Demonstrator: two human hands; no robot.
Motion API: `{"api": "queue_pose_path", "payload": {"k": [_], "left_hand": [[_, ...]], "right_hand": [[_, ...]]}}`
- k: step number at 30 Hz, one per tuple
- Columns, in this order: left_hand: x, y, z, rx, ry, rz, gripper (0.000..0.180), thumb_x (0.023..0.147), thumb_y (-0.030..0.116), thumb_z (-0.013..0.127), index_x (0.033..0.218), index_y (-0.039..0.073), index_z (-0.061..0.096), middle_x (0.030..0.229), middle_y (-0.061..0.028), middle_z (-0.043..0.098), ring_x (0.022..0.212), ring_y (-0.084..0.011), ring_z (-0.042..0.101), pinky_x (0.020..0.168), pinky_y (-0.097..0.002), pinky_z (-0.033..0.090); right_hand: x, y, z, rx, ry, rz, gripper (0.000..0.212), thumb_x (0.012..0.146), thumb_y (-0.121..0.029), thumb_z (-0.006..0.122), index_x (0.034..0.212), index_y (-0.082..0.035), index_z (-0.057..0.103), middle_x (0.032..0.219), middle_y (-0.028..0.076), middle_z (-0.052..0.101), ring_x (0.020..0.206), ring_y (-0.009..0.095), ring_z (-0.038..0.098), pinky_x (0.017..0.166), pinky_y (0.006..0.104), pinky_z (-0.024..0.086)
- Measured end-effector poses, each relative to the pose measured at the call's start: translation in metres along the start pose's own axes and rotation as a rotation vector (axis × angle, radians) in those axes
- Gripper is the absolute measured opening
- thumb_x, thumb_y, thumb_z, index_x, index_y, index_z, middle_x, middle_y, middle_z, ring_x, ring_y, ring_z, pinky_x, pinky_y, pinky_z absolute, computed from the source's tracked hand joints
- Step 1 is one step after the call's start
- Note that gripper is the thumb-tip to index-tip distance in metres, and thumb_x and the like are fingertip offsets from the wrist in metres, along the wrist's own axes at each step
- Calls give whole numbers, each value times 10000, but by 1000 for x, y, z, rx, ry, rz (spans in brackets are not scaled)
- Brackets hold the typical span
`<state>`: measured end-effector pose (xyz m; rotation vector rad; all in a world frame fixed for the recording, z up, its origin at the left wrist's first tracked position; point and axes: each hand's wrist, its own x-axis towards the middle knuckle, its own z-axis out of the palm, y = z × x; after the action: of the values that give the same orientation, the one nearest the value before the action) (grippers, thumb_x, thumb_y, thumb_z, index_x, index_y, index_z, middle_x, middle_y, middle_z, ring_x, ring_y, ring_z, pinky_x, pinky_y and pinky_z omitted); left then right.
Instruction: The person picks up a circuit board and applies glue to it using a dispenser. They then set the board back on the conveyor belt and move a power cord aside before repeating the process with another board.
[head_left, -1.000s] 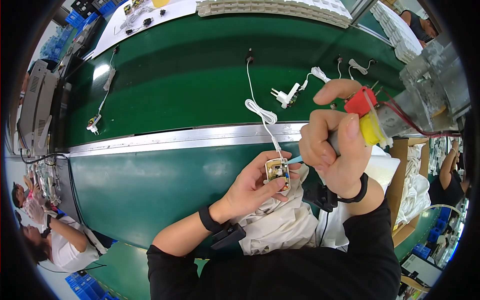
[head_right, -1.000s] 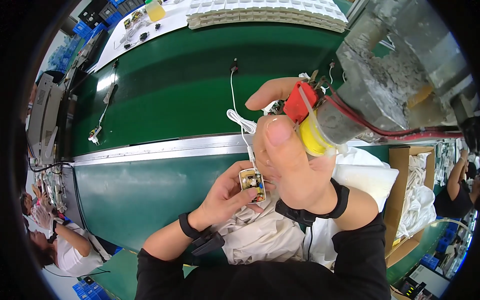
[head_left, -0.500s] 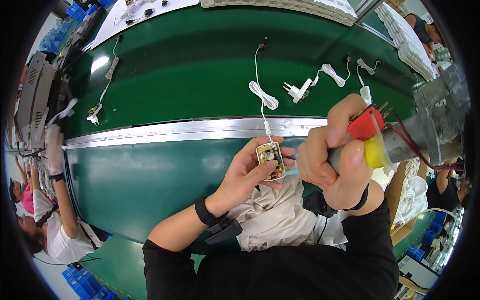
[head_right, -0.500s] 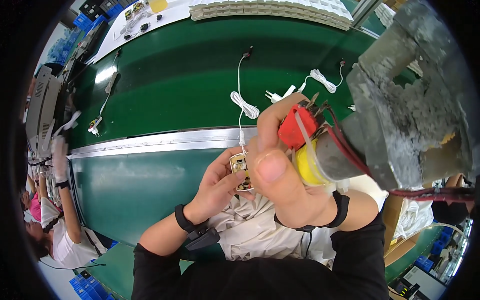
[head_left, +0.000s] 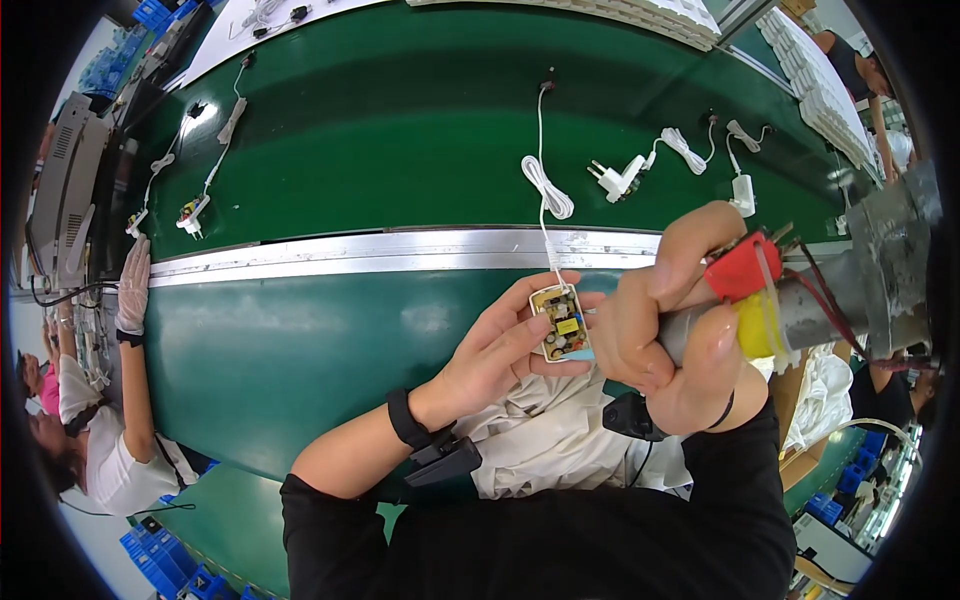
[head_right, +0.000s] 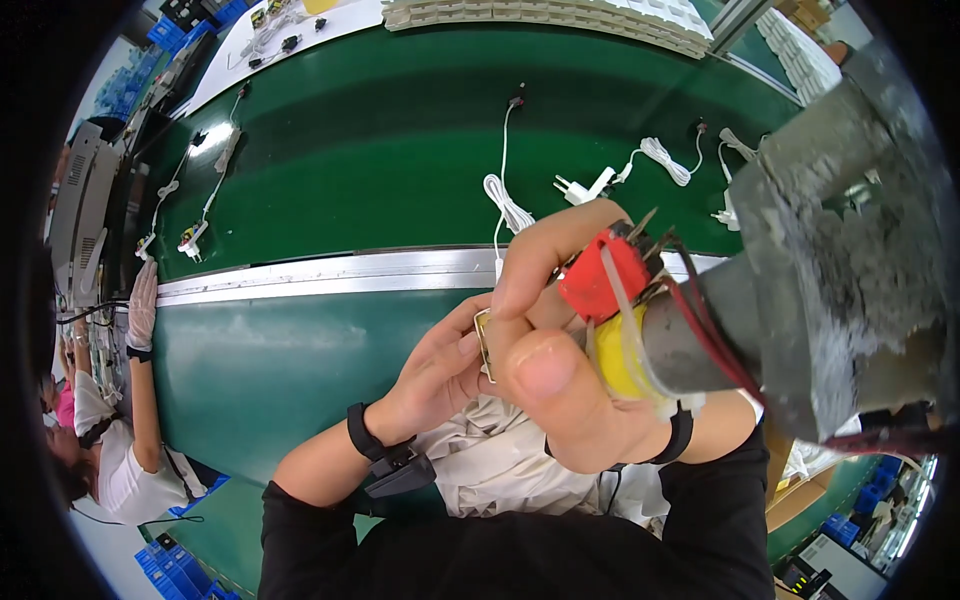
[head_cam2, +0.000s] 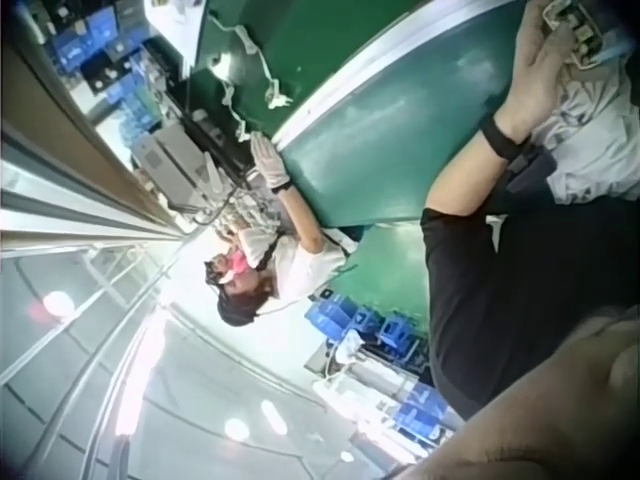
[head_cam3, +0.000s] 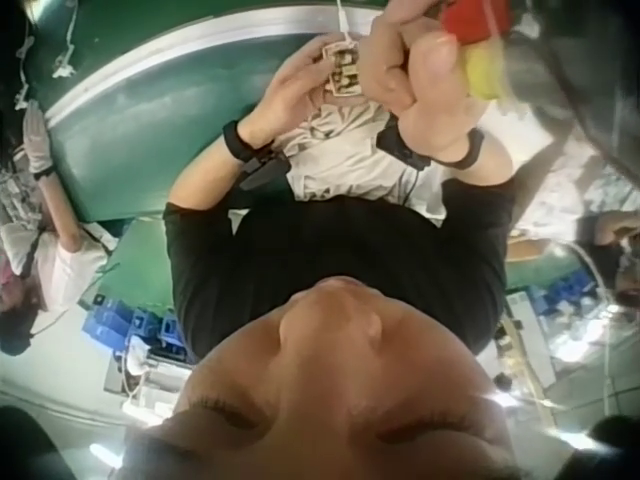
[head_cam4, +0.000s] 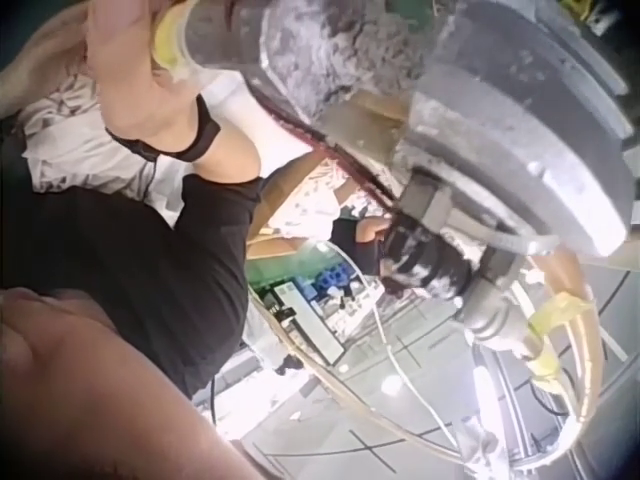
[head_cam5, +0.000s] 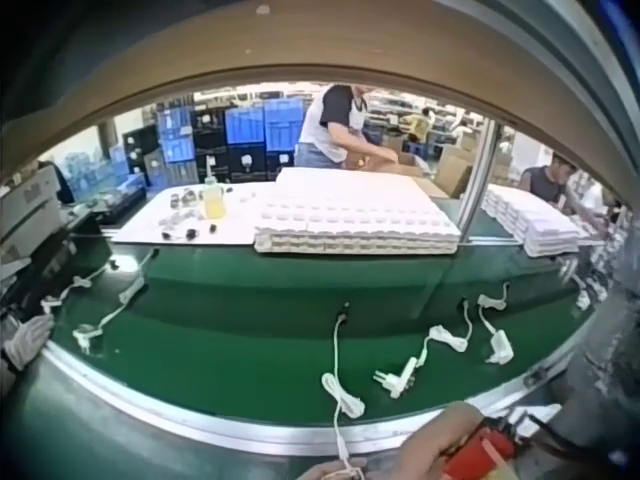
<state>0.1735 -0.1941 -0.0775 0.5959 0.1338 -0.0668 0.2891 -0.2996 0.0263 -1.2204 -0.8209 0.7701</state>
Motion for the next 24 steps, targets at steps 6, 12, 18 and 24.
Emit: {"api": "queue_pose_path", "payload": {"k": [6,12,18,24], "left_hand": [[-2,-1,-2,-14,-85,-15,444,991,219,365,1393,73,247,1384,-160,360,1236,-238,443,965,-427,463],[-4,-1,-4,-28,-85,-5,450,990,223,371,1396,76,245,1379,-157,367,1246,-240,432,966,-431,462],[-2,-2,-5,-38,-84,2,454,987,216,382,1397,77,244,1367,-148,383,1249,-239,429,965,-430,464],[2,-1,0,77,-57,12,437,988,189,375,1395,93,251,1366,-128,389,1253,-231,424,949,-409,470]], "right_hand": [[-3,3,4,29,-1,4,472,872,-560,497,944,-141,292,483,-21,336,357,64,268,375,238,250],[-4,4,4,-5,-24,13,473,884,-564,465,979,-134,292,483,-21,333,353,63,258,374,229,244],[1,-1,-3,-84,-56,29,511,892,-586,419,1057,-119,294,482,-27,323,352,61,256,370,223,236],[-1,-12,-6,-90,-45,0,532,898,-599,387,1079,-109,291,479,-34,315,354,59,260,361,222,228]]}}
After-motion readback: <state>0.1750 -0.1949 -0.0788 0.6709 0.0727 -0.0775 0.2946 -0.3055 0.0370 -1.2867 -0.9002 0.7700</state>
